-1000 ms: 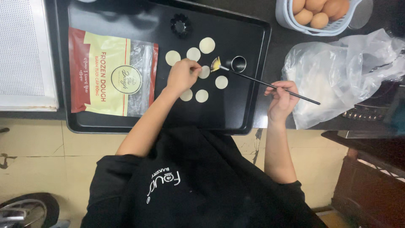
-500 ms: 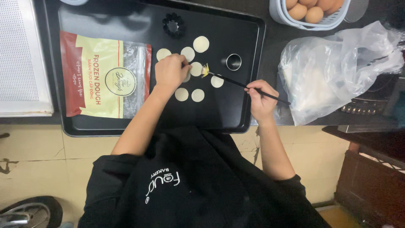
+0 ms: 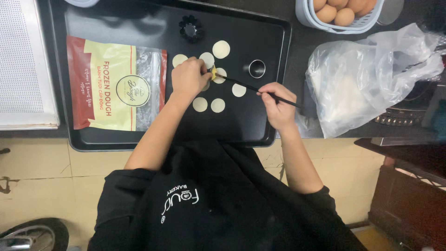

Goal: The person places round dough pieces on a baking tray and brushes them with egg wash using a pastry brush. They then press the dough rounds into red flower-shaped molds, shaping them, and set the filled molds aside.

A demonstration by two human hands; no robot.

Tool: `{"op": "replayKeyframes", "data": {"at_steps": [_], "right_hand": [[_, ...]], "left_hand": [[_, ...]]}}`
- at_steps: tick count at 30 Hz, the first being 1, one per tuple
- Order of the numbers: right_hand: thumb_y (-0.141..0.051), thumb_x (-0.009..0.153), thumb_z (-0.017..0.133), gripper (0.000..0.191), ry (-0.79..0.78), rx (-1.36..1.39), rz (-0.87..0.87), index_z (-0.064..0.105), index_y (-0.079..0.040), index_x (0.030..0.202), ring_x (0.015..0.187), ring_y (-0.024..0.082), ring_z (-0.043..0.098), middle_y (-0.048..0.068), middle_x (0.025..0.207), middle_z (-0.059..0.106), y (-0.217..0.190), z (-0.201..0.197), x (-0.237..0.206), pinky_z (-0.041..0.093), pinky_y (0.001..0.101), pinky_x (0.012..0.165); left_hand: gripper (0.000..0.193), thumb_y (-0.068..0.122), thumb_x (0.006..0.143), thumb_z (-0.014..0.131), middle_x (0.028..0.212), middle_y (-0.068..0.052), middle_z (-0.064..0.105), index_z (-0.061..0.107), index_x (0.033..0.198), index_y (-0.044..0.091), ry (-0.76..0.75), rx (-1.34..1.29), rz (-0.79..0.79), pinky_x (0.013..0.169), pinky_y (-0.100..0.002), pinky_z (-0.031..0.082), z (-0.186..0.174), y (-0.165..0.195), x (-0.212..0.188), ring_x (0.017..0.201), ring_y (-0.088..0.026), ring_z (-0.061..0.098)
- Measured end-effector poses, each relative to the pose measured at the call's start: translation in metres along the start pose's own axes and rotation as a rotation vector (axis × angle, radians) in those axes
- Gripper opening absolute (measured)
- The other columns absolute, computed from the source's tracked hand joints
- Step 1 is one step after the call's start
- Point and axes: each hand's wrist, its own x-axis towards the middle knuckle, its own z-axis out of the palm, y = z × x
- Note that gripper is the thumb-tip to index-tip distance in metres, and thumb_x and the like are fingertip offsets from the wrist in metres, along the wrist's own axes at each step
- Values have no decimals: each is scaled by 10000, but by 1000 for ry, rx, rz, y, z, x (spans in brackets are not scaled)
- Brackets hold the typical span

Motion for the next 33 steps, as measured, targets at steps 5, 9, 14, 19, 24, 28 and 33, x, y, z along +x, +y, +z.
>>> {"op": "replayKeyframes", "data": {"at_steps": [5, 9, 14, 19, 24, 28, 33], "right_hand": [[-8, 924, 639, 51, 28, -131, -73, 676, 21, 944, 805, 180, 655, 112, 879, 680, -7, -14, 3, 501, 286, 719], [-8, 939, 622, 68, 36, -64, -62, 676, 22, 966, 835, 186, 669, 114, 908, 689, -5, -9, 5, 515, 293, 745], [-2, 938, 622, 64, 28, -183, -45, 675, 30, 956, 798, 193, 674, 128, 880, 688, 8, -13, 1, 520, 286, 727], [-64, 1050, 567, 145, 293, 144, 177, 644, 51, 1090, 842, 205, 714, 163, 958, 708, 26, -41, 0, 555, 252, 705], [-136, 1074, 544, 202, 445, 464, 341, 608, 46, 1135, 818, 239, 739, 195, 964, 731, 39, -60, -1, 569, 277, 623], [-132, 1072, 566, 178, 452, 635, 370, 598, 18, 1162, 835, 233, 741, 188, 984, 724, 46, -64, -7, 588, 286, 643], [-96, 1074, 613, 149, 453, 582, 373, 578, -4, 1186, 900, 233, 744, 175, 1034, 711, 56, -65, -12, 592, 287, 683]], "left_hand": [[264, 262, 685, 884, 783, -74, 669, 682, 680, 92, -29, 25, -44, 629, -432, 515, -2, 2, 3, 729, -295, 675], [264, 257, 690, 886, 782, -73, 670, 683, 689, 89, -42, 10, -63, 629, -436, 512, -2, 3, 4, 729, -295, 674], [231, 231, 683, 870, 814, -89, 678, 718, 761, 76, 5, 18, 5, 623, -442, 522, 0, 2, 2, 737, -310, 681], [74, 143, 802, 770, 892, -107, 685, 756, 840, 82, 1, 1, 106, 651, -449, 543, 13, 3, -4, 740, -337, 691], [69, 108, 828, 720, 907, -152, 679, 716, 808, 42, -5, 46, 56, 656, -448, 558, 38, 6, -6, 747, -354, 699], [98, 99, 861, 698, 902, -162, 651, 662, 822, 17, -17, 117, 115, 628, -440, 560, 44, 3, -6, 732, -345, 694], [108, 87, 793, 687, 939, -77, 573, 666, 895, 57, 104, 456, 535, 586, -348, 543, 31, 1, -9, 773, -216, 668]]}}
